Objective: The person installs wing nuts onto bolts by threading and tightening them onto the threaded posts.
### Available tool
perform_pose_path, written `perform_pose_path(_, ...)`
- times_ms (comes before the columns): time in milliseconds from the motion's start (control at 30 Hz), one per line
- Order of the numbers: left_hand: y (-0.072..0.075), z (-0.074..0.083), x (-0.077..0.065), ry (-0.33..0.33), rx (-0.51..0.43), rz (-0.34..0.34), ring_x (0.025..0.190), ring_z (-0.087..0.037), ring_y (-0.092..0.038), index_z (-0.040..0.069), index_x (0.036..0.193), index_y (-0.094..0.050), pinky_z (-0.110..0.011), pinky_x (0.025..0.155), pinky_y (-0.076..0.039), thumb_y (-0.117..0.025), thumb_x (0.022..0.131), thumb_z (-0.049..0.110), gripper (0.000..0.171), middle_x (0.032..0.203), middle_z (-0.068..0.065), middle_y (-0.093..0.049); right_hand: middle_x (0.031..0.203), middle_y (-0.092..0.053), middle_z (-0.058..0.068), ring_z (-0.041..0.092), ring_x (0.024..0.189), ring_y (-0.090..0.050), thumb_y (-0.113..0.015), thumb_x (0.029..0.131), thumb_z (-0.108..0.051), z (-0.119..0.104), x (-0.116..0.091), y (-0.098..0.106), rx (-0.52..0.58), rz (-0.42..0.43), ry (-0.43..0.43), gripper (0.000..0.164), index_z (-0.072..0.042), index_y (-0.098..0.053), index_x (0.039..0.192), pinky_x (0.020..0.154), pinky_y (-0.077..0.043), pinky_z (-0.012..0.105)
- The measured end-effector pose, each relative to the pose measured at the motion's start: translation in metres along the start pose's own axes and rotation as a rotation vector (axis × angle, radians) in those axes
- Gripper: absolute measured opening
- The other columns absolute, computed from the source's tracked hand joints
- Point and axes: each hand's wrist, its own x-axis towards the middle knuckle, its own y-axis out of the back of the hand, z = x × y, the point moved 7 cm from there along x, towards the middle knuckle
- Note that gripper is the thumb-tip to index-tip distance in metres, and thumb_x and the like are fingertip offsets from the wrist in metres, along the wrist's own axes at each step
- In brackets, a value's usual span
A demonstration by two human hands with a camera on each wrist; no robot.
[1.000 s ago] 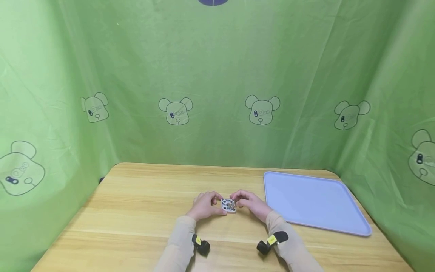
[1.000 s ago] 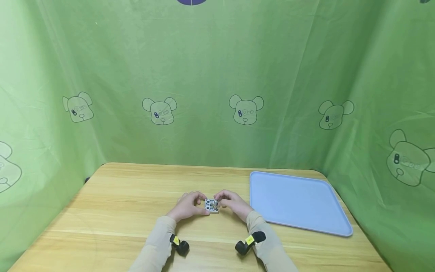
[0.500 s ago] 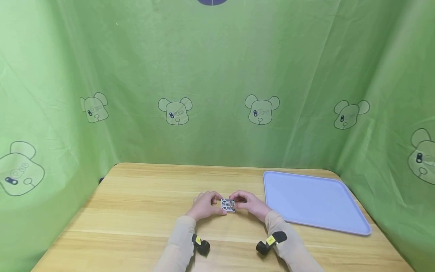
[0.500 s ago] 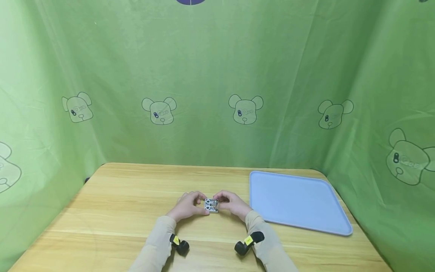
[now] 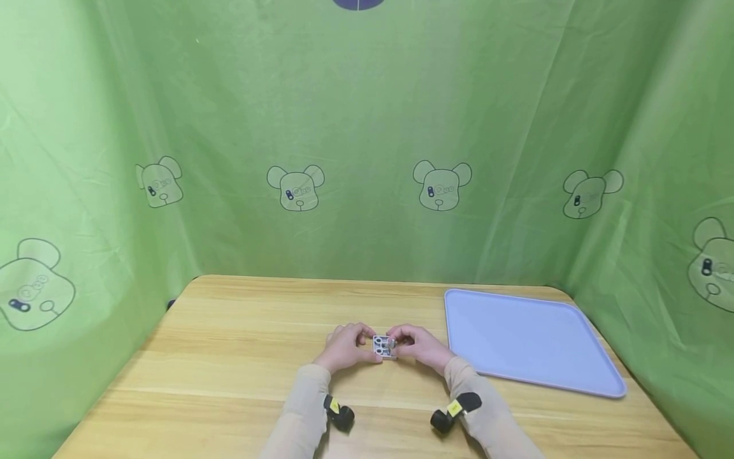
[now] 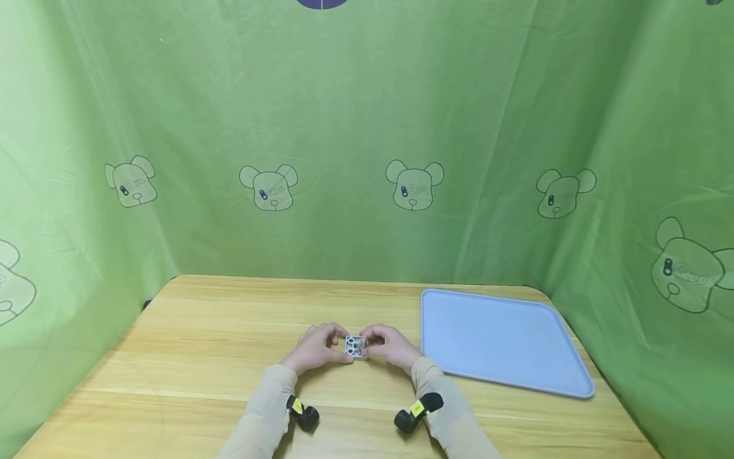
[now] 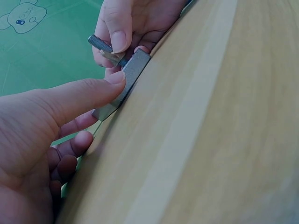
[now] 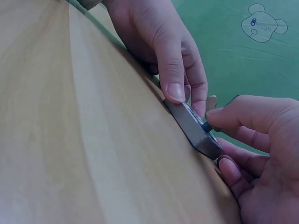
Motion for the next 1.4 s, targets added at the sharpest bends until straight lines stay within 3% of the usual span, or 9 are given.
perform_pose_path(333, -0.0013, -0.0016, 0.0014, 0.004, 0.01, 0.002, 0.082, -0.012, -0.044, 0.021, 0.112, -0.066, -0.035, 0.084, -0.031, -0.085, 0.067, 0.042, 0.054, 0.086, 0.006, -0.058, 0.118, -0.062, 0.019, 0.014, 0.097, -0.054, -0.074, 0.082, -0.014, 0.0049, 0.0032, -0.0006, -0.008, 0.012, -0.014, 0.026, 0.001, -0.06, 0.098, 0.086, -0.042, 0.025)
perform_pose_path(567, -0.0023, -0.0034, 0.002, 0.012, 0.003, 0.003, 0.081, -0.012, -0.044, 0.021, 0.112, -0.066, -0.034, 0.084, -0.03, -0.085, 0.066, 0.043, 0.054, 0.086, 0.007, -0.057, 0.13, -0.056, 0.023, 0.017, 0.112, -0.053, -0.057, 0.086, -0.009, 0.0072, 0.0001, 0.0047, 0.118, -0.029, -0.02, 0.027, 0.004, -0.057, 0.109, 0.097, -0.038, 0.035)
perform_pose_path(700, -0.0022, -0.0031, 0.0021, 0.007, 0.001, 0.007, 0.081, -0.012, -0.044, 0.02, 0.112, -0.066, -0.034, 0.084, -0.03, -0.085, 0.066, 0.044, 0.054, 0.086, 0.006, -0.058, 0.131, -0.056, 0.023, 0.016, 0.113, -0.053, -0.053, 0.086, -0.008, 0.0077, 0.0004, 0.0057, 0.119, -0.038, -0.018, 0.026, 0.005, -0.057, 0.109, 0.098, -0.037, 0.035)
perform_pose_path(1100, -0.0008, -0.0013, 0.0011, 0.004, -0.003, 0.003, 0.081, -0.013, -0.043, 0.019, 0.112, -0.067, -0.034, 0.082, -0.03, -0.085, 0.068, 0.042, 0.053, 0.087, 0.006, -0.057, 0.12, -0.059, 0.022, 0.022, 0.107, -0.054, -0.065, 0.087, -0.007, 0.0048, 0.0007, 0.0016, 0.09, -0.046, -0.013, 0.034, 0.003, -0.059, 0.119, 0.096, -0.039, 0.035)
perform_pose_path(1400, -0.0004, -0.0006, 0.0009, 0.002, -0.001, 0.0, 0.082, -0.013, -0.043, 0.02, 0.112, -0.066, -0.034, 0.082, -0.03, -0.084, 0.068, 0.043, 0.053, 0.087, 0.006, -0.057, 0.122, -0.061, 0.019, 0.018, 0.1, -0.054, -0.07, 0.082, -0.011, 0.0033, 0.0014, -0.0009, 0.022, -0.03, -0.012, 0.025, -0.001, -0.065, 0.104, 0.089, -0.042, 0.029)
